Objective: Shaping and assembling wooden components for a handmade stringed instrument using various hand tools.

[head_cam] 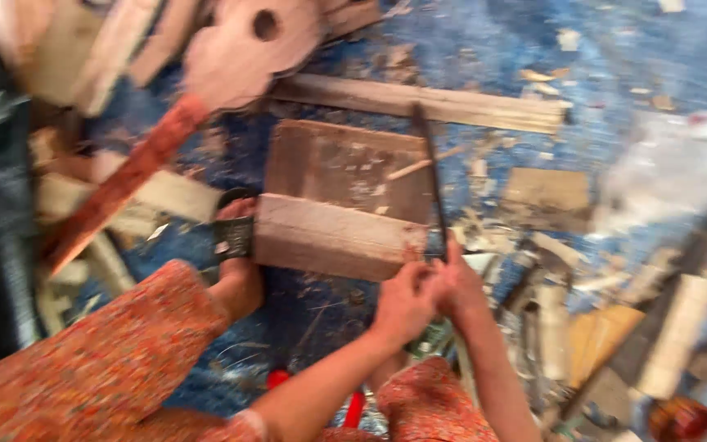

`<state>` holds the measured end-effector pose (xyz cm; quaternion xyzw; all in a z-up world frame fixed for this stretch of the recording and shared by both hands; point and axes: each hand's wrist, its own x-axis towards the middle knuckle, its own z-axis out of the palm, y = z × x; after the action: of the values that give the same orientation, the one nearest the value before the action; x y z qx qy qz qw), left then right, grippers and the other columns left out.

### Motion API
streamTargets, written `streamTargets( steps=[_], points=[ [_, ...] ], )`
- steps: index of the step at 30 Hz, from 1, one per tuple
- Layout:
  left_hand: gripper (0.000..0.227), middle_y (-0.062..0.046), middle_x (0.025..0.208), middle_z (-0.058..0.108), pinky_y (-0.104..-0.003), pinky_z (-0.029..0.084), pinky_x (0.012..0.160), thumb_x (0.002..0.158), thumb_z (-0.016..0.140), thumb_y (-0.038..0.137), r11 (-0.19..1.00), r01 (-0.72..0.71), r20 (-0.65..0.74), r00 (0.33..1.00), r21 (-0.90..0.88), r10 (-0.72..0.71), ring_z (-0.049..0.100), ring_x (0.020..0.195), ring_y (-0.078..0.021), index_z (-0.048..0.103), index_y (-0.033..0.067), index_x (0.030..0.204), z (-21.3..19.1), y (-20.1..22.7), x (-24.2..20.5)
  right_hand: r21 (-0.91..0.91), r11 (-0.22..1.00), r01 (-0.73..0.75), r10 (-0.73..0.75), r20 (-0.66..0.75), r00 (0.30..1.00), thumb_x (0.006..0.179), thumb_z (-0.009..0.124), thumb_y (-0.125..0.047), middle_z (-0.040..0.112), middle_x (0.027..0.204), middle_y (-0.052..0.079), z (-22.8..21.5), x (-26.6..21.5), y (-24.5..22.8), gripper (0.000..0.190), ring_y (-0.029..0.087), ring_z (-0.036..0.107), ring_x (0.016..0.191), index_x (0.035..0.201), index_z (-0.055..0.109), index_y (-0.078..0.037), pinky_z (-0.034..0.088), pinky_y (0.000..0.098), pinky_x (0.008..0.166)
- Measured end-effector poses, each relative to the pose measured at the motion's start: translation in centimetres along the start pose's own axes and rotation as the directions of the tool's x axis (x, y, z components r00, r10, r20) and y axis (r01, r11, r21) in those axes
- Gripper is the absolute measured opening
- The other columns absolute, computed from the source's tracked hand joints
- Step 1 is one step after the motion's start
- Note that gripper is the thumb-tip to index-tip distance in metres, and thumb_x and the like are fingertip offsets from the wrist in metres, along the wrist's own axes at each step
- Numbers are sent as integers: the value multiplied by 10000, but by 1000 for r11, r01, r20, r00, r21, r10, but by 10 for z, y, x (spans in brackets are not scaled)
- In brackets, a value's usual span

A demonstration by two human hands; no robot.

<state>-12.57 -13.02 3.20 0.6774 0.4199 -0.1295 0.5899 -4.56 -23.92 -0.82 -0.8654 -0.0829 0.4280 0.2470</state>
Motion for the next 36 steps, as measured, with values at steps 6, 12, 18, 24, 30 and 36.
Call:
streamTargets(
  steps=[6, 12, 18, 24, 30, 36],
  points=[
    [331, -124, 904, 741, -403, 560, 732, 929, 539, 357, 914, 295, 361, 850, 278, -384, 703, 811, -284, 708, 84, 1009, 19, -25, -19, 93, 995, 46, -46, -3, 999, 975, 498, -210, 735, 1099, 222, -15, -7, -11, 650, 422, 723, 933, 1579, 259, -171, 546, 491, 767],
    [407, -96, 979, 710, -260, 509, 772, 731, 650, -78, 670, 587, 715, 689, -455, -119, 641, 850, -167, 670, -29, 1135, 45, -45, -15, 89, 989, 118, -114, -44, 993, 983, 522, -214, 738, 1029, 182, -10, -8, -9, 601, 401, 711, 854, 1543, 311, -153, 524, 465, 716],
    [483, -161, 1193, 730, -394, 581, 915, 856, 659, 335, 942, -46, 681, 703, 333, -206, 724, 1039, -322, 678, 41, 1239, 7, 1, 6, 54, 988, 148, -144, -64, 987, 995, 507, -176, 727, 862, 173, -13, -5, -14, 609, 350, 696, 696, 1555, 271, -132, 528, 454, 617],
    [89, -67, 590, 525, -409, 483, 514, 748, 706, 193, 552, -511, 12, 741, 659, 671, 616, 586, -309, 653, 158, 686, -40, 32, 98, 40, 998, 38, -37, -19, 999, 1049, 410, -342, 721, 1133, 252, -20, -3, -7, 570, 503, 683, 1009, 1604, 289, -295, 564, 581, 835],
    [61, 25, 859, 587, -329, 451, 675, 858, 752, 206, 297, -564, 0, 466, 771, 885, 569, 827, -199, 743, 265, 844, -54, 40, 182, 30, 999, 44, -43, -9, 999, 1027, 423, -384, 714, 1083, 284, -22, -7, -18, 590, 532, 682, 993, 1590, 258, -317, 551, 635, 873],
    [55, 36, 839, 579, -336, 458, 675, 840, 746, 225, 309, -578, 11, 482, 755, 876, 565, 829, -197, 746, 280, 837, -54, 34, 189, 84, 981, 173, -157, -170, 973, 1023, 426, -273, 640, 1298, 300, -38, -18, -47, 576, 570, 670, 968, 1583, 327, -180, 552, 665, 815]
  ],
)
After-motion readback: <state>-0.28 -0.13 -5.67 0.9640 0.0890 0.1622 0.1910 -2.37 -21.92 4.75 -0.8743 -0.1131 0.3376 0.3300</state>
